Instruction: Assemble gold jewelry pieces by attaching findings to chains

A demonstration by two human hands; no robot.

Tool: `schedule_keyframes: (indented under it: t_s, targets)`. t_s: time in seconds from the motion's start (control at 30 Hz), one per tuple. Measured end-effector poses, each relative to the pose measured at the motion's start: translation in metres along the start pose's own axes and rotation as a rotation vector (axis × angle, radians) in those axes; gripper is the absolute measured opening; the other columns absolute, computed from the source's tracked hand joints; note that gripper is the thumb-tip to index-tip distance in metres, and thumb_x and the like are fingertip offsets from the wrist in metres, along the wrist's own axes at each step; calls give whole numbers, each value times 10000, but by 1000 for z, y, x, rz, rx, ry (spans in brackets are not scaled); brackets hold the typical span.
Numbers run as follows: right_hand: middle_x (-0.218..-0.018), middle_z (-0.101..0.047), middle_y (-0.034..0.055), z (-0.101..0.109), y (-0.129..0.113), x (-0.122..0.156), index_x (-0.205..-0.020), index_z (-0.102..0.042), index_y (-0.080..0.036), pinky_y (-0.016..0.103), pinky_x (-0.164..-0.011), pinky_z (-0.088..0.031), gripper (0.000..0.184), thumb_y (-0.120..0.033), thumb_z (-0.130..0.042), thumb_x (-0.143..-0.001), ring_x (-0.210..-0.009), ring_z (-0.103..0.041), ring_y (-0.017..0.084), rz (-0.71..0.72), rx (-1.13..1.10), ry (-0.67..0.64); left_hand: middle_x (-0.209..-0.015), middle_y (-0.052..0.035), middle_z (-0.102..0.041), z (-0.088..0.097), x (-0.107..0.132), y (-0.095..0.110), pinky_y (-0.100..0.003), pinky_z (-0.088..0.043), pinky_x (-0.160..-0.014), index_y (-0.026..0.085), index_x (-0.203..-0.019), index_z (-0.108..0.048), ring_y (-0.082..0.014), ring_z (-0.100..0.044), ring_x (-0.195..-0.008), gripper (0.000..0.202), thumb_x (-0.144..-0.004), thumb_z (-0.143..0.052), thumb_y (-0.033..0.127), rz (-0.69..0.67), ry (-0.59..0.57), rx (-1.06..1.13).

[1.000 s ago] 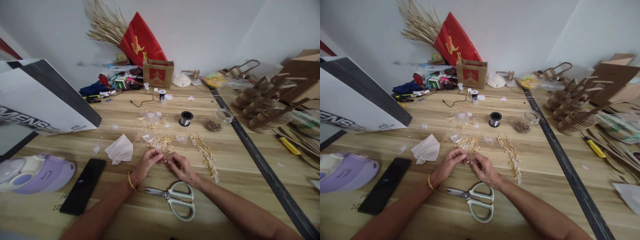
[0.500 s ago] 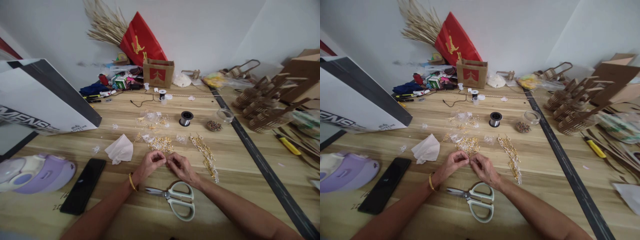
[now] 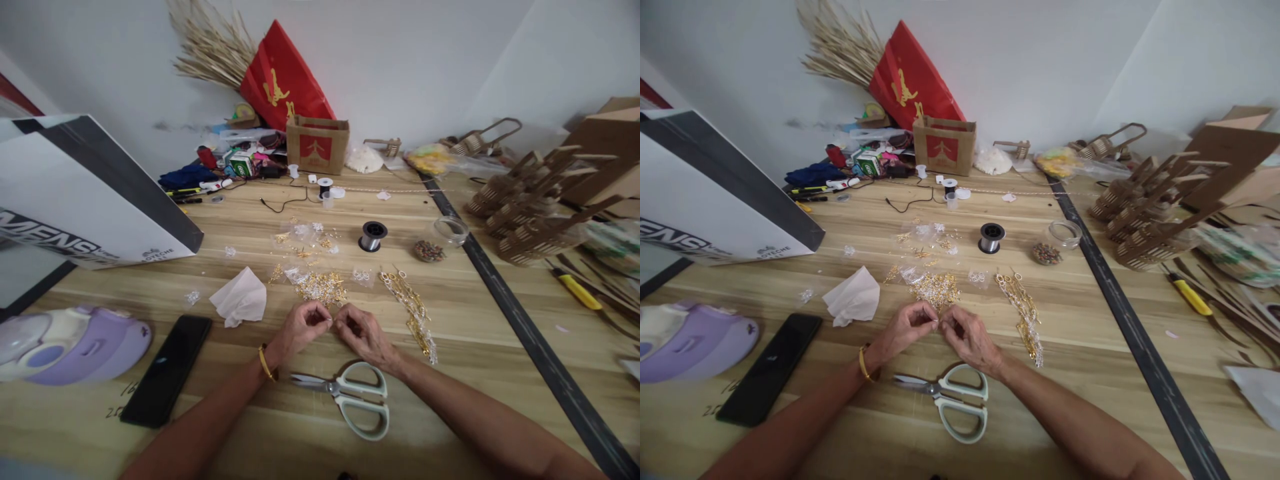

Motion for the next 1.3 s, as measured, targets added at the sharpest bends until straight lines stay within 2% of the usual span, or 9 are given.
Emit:
schedule_keyframes:
  t_s: [0.17,0.33,0.6,0.83,1.03,1.3]
  targets:
    - [-643,-485,-18,0,2,-1,-785,-499,-174,207,-482,-324,125,-253,-464,-876,-536,-410,92,-12,-8,-4,-670,-16,-602,-1,0,-1,-234,-432,-623,136,-694,-597,-125,-538,-652,63,-690,-636,186,3,-10,-9]
    - [-626,-473,-24,0,5,-1,-775,-498,-176,206,-468,-317,144,-282,-480,-871,-526,-402,91,-38,-39,11,-682,-18,-615,-4,0,1,-234,-438,-633,141,-706,-616,-132,-545,-672,95,-694,-645,231,5,-51,7]
    - [-625,-469,-24,-1,8,-1,-788,-505,-174,207,-463,-312,157,-299,-479,-881,-524,-397,91,-48,-71,13,-685,-21,-611,-2,1,4,-235,-433,-630,142,-700,-614,-132,-540,-667,97,-711,-619,238,0,-28,-15]
    - [-646,-479,-18,0,3,-1,-807,-510,-171,210,-485,-325,150,-280,-463,-898,-543,-410,93,-4,-46,16,-651,-14,-599,0,0,-2,-220,-417,-591,136,-693,-612,-119,-524,-630,98,-698,-641,229,15,-5,2]
    - [-665,-496,-12,1,2,-1,-809,-512,-172,213,-510,-350,146,-279,-470,-900,-558,-433,98,12,-23,34,-676,-24,-623,-1,-2,-15,-236,-423,-630,120,-716,-638,-125,-541,-650,106,-688,-649,222,73,-6,38]
    - [-708,-534,12,3,-5,-2,-836,-535,-169,222,-559,-386,137,-265,-466,-904,-612,-479,115,90,-14,52,-688,-19,-631,-1,-1,-14,-235,-414,-631,122,-743,-644,-129,-540,-656,136,-692,-647,248,87,-17,45]
Point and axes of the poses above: each hand's wrist, its own x-axis away from the middle knuckle, its own z-axis out of the back of the hand, y = z × x, the point moved 10 cm from there along -x, towards the middle knuckle
